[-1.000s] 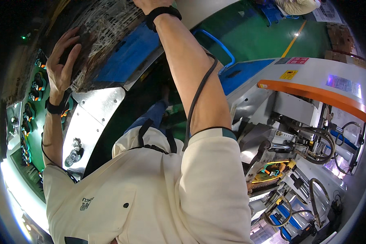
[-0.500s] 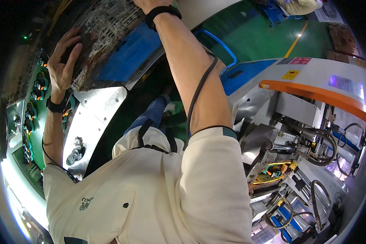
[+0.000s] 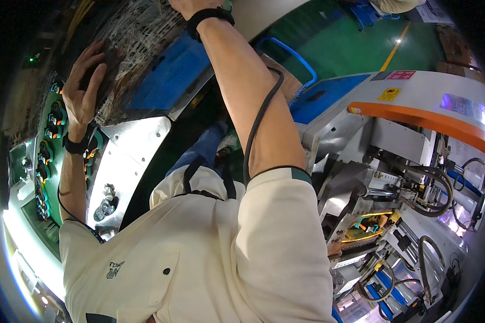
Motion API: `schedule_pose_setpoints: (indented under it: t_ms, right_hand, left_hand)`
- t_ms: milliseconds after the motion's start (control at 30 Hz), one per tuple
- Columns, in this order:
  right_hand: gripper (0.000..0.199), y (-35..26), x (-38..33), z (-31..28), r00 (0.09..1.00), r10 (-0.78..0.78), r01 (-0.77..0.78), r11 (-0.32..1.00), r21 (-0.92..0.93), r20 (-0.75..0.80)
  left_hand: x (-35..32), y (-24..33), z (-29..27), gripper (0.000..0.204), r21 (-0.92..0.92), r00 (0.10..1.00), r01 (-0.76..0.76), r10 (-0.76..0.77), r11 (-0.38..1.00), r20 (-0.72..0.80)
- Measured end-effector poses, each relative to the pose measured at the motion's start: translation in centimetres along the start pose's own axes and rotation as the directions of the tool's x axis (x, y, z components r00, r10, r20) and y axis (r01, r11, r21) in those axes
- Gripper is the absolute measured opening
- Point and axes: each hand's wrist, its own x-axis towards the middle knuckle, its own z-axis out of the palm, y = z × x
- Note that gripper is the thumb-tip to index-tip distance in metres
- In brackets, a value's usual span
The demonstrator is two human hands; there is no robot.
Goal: Operating a shoe lasting machine to press and shape shoe uppers.
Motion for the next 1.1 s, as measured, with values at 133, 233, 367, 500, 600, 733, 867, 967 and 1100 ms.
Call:
schedule_pose_setpoints:
  t_ms: [133, 233, 367, 500, 600, 733, 867, 967, 1100]
  right_hand:
    - [0.041, -0.1, 0.1, 0.0, 0.999, 0.029, -0.028, 1.0, -0.007, 0.042]
    - [0.04, -0.2, 0.0, -0.1, 0.999, 0.039, -0.039, 0.999, -0.015, 0.028]
    - [0.038, -0.3, -0.1, -0.1, 0.999, 0.013, -0.014, 1.0, -0.02, -0.033]
    - [0.036, -0.3, 0.0, 0.0, 1.0, 0.027, -0.027, 0.998, -0.057, 0.015]
    - [0.035, -0.4, 0.1, 0.1, 0.999, -0.004, 0.004, 1.0, -0.014, 0.038]
    - [0.034, -0.5, 0.3, 0.2, 0.999, 0.036, -0.036, 0.999, 0.0, 0.029]
    - [0.031, -0.6, 0.4, 0.2, 0.992, 0.093, -0.092, 0.996, -0.017, 0.09]
    - [0.032, -0.8, 0.5, 0.2, 0.989, 0.108, -0.108, 0.994, -0.004, 0.101]
    - [0.033, -0.8, 0.7, 0.3, 0.99, 0.092, -0.093, 0.996, 0.01, 0.111]
  left_hand:
    - [0.0, 0.0, 0.0, 0.028, -0.01, 1.0, 0.015, -0.015, 1.0, -0.007]
    - [0.2, 0.4, 0.0, 0.028, 0.027, 1.0, 0.005, -0.005, 1.0, -0.009]
    - [0.4, 1.1, -0.2, 0.027, 0.014, 1.0, 0.007, -0.007, 1.0, -0.013]
    - [0.5, 1.6, -0.4, 0.026, 0.038, 0.998, 0.061, -0.061, 0.997, -0.019]
    - [0.5, 1.7, -0.4, 0.026, 0.038, 0.997, 0.08, -0.079, 0.996, -0.016]
    - [0.9, 1.7, -0.5, 0.026, 0.02, 0.995, 0.097, -0.097, 0.995, -0.009]
    - [1.1, 1.5, -0.6, 0.025, -0.007, 0.998, 0.065, -0.065, 0.998, 0.014]
    - [1.1, 1.3, -0.6, 0.024, -0.061, 0.999, 0.038, -0.038, 0.997, 0.004]
    - [1.0, 1.1, -0.6, 0.025, -0.084, 0.999, 0.035, -0.039, 0.996, -0.036]
